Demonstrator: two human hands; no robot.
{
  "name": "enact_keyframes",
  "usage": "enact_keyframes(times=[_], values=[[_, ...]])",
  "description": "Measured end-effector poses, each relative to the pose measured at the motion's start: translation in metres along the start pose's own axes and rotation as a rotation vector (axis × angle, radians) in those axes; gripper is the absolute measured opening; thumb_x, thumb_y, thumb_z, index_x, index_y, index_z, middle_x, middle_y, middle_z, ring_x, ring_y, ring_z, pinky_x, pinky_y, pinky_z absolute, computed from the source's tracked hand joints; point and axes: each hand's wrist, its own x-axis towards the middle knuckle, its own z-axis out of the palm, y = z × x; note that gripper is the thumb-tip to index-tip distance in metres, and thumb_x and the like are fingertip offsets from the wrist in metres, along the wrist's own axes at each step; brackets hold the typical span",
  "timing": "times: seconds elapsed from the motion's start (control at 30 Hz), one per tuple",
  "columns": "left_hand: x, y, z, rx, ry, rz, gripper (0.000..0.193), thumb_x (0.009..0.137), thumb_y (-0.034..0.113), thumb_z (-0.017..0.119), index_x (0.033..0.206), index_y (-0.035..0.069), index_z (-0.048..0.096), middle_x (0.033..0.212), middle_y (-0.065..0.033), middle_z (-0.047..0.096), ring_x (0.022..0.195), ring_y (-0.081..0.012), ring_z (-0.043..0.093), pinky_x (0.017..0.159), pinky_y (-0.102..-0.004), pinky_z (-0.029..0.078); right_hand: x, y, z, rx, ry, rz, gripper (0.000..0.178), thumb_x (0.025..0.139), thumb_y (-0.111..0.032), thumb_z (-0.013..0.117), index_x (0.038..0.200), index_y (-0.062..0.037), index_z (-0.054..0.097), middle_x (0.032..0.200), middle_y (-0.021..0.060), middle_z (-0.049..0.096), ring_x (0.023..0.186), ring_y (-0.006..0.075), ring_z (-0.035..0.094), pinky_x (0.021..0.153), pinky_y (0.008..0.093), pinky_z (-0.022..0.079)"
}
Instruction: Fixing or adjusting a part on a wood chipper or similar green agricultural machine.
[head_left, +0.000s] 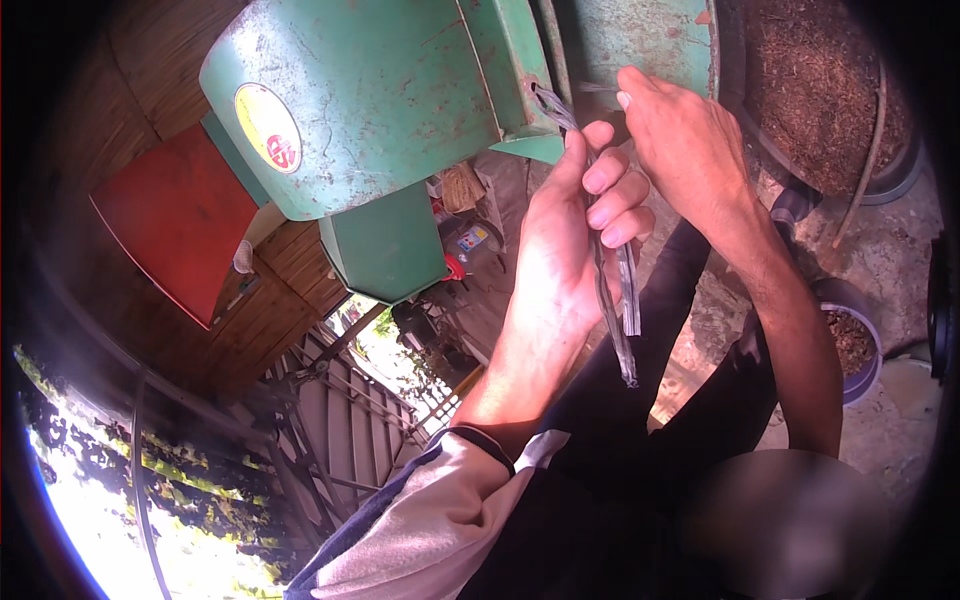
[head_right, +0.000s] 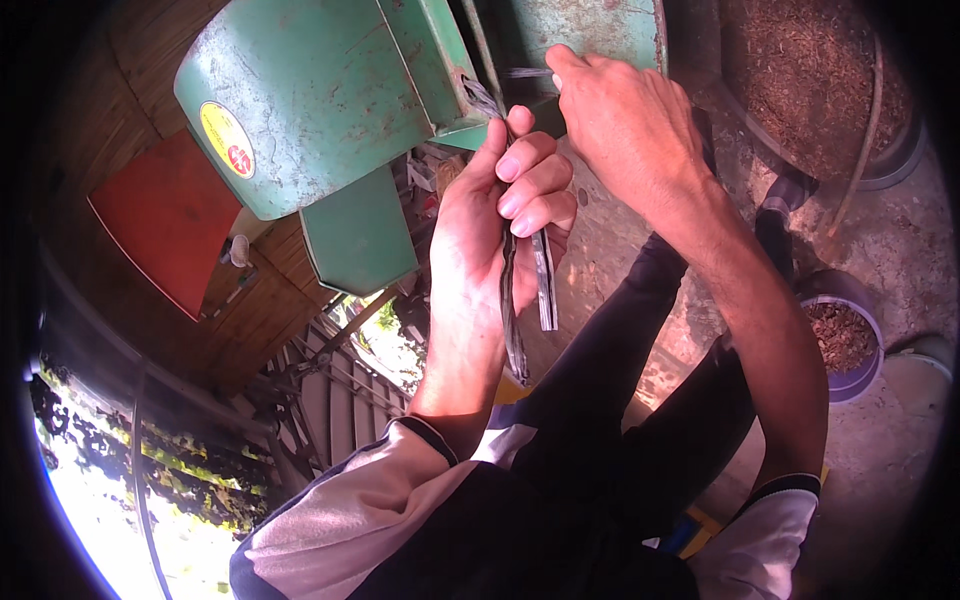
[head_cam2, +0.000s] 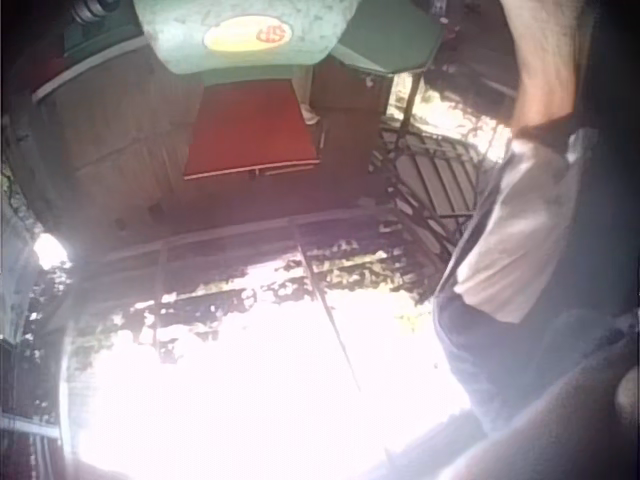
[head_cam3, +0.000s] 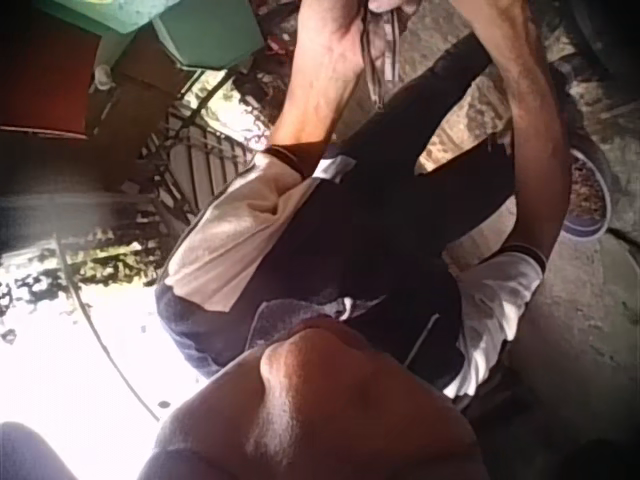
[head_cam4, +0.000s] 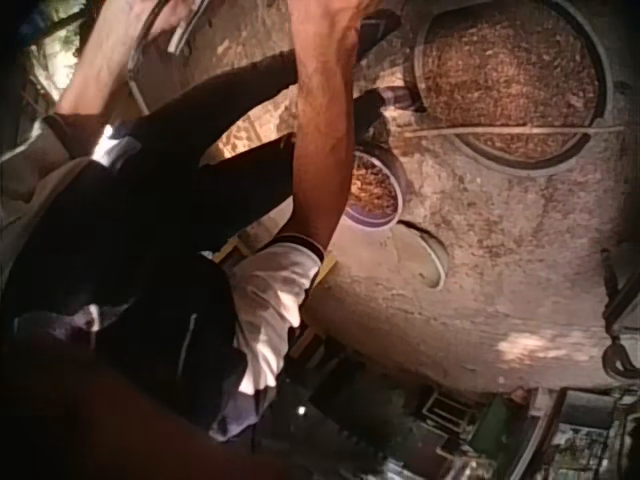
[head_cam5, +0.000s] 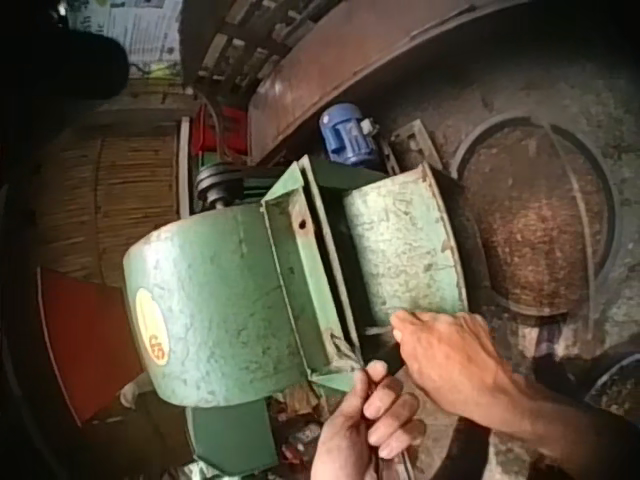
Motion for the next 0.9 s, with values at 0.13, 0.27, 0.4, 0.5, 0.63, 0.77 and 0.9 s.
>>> enact_keyframes(times=[0.13,0.27,0.4,0.5,0.63,0.77,0.9], values=[[0.008,0.009,0.000,-0.195,-0.129,-0.069,0.029,0.114,0.024,0.038,0.106,0.002,0.055,0.075,-0.0009,0.040,0.059,-0.0123,0.036,0.050,-0.0276,0.033,0.000,0.002,-0.008,-0.091,-0.040,0.028,0.016,0.100,-0.017,0.056,0.110,-0.0049,0.060,0.086,0.0181,0.071,0.080,0.0415,0.071,0.068,0.0533,0.056],[0.012,0.022,0.006,-0.213,-0.188,-0.072,0.026,0.113,0.018,0.035,0.104,0.002,0.054,0.075,-0.0004,0.038,0.059,-0.0120,0.036,0.052,-0.0280,0.033,-0.014,0.011,-0.013,-0.083,-0.015,0.029,0.014,0.100,-0.016,0.055,0.107,-0.0045,0.058,0.084,0.0192,0.069,0.079,0.0429,0.069,0.069,0.0533,0.053],[0.006,0.009,-0.007,-0.141,-0.194,-0.080,0.031,0.115,0.029,0.036,0.103,0.005,0.052,0.077,-0.0001,0.040,0.061,-0.0124,0.037,0.054,-0.0284,0.034,-0.026,-0.004,-0.026,0.000,-0.001,0.025,0.012,0.100,-0.015,0.056,0.101,-0.0035,0.057,0.082,0.0202,0.067,0.079,0.0442,0.065,0.068,0.0538,0.049],[0.002,-0.012,-0.026,-0.062,-0.223,-0.082,0.033,0.115,0.035,0.037,0.100,0.008,0.050,0.076,0.0009,0.039,0.061,-0.0117,0.036,0.055,-0.0285,0.035,-0.023,0.004,-0.031,0.100,-0.024,0.047,0.013,0.099,-0.014,0.056,0.095,-0.0012,0.057,0.089,0.0185,0.066,0.080,0.0380,0.066,0.068,0.0469,0.049],[0.018,-0.026,-0.040,0.081,-0.113,0.083,0.030,0.115,0.035,0.037,0.101,0.011,0.049,0.076,0.0031,0.036,0.060,-0.0096,0.033,0.053,-0.0265,0.033,-0.014,0.019,-0.041,0.393,-0.150,-0.038,0.016,0.099,-0.012,0.054,0.089,0.0004,0.056,0.101,0.0126,0.065,0.087,0.0240,0.063,0.076,0.0366,0.048],[0.027,-0.033,-0.055,0.191,-0.117,0.174,0.029,0.115,0.035,0.038,0.100,0.012,0.048,0.075,0.0046,0.034,0.060,-0.0084,0.030,0.051,-0.0246,0.030,-0.010,0.015,-0.010,1.019,-0.035,-0.155,0.021,0.102,-0.014,0.051,0.088,0.0001,0.058,0.121,0.0083,0.063,0.107,0.0142,0.055,0.097,0.0310,0.041],[0.009,-0.030,-0.041,0.454,-0.059,0.241,0.029,0.114,0.035,0.041,0.099,0.012,0.049,0.075,0.0052,0.032,0.058,-0.0069,0.028,0.050,-0.0241,0.027,-0.001,-0.003,0.009,1.378,0.096,-0.084,0.025,0.105,-0.021,0.045,0.091,-0.0036,0.056,0.132,0.0215,0.060,0.133,0.0287,0.053,0.115,0.0467,0.037]])
